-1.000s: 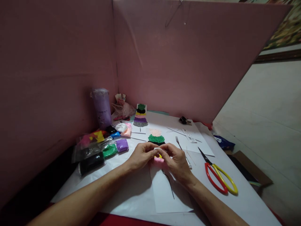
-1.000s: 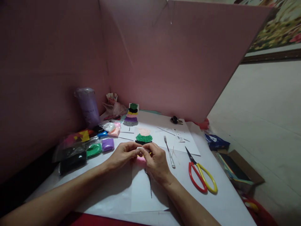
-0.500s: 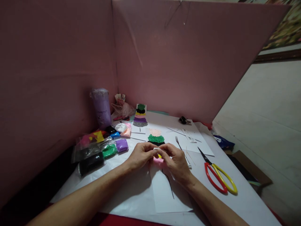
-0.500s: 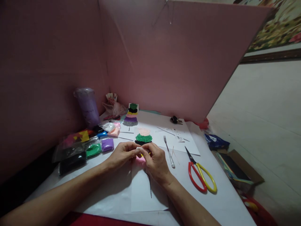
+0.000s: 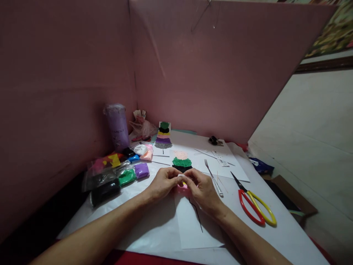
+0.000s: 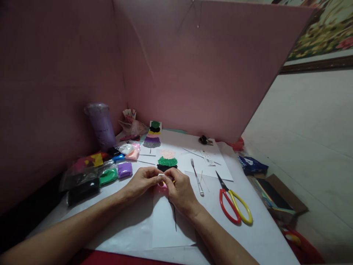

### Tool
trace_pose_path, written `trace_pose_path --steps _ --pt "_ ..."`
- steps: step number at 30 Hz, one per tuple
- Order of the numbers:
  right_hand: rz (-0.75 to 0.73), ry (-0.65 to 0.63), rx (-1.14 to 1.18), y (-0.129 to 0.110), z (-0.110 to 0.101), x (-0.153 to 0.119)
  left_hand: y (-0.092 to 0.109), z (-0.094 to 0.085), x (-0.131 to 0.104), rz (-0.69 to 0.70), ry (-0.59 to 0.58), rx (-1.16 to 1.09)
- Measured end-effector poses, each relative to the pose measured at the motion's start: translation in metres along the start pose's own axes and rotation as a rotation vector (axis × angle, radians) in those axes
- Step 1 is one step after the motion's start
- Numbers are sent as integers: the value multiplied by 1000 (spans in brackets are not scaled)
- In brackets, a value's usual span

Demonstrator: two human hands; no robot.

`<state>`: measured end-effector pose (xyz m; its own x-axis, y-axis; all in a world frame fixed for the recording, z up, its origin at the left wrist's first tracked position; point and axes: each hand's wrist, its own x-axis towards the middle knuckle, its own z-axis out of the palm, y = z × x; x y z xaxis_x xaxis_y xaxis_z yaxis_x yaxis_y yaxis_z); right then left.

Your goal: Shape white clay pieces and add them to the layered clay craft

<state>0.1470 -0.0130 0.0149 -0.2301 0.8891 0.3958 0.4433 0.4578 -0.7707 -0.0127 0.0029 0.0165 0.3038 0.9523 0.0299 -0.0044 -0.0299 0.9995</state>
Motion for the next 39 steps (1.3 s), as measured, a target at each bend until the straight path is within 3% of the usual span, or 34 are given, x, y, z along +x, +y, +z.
trace_pose_path --steps 17,25,39 --pt "-12 30 11 -2 1 -1 1 2 -1 -20 -7 -6" --pt "-31 81 -20 -3 3 -1 2 5 0 29 57 -43" --pt "68 211 -58 3 -1 0 4 0 0 35 184 -115"
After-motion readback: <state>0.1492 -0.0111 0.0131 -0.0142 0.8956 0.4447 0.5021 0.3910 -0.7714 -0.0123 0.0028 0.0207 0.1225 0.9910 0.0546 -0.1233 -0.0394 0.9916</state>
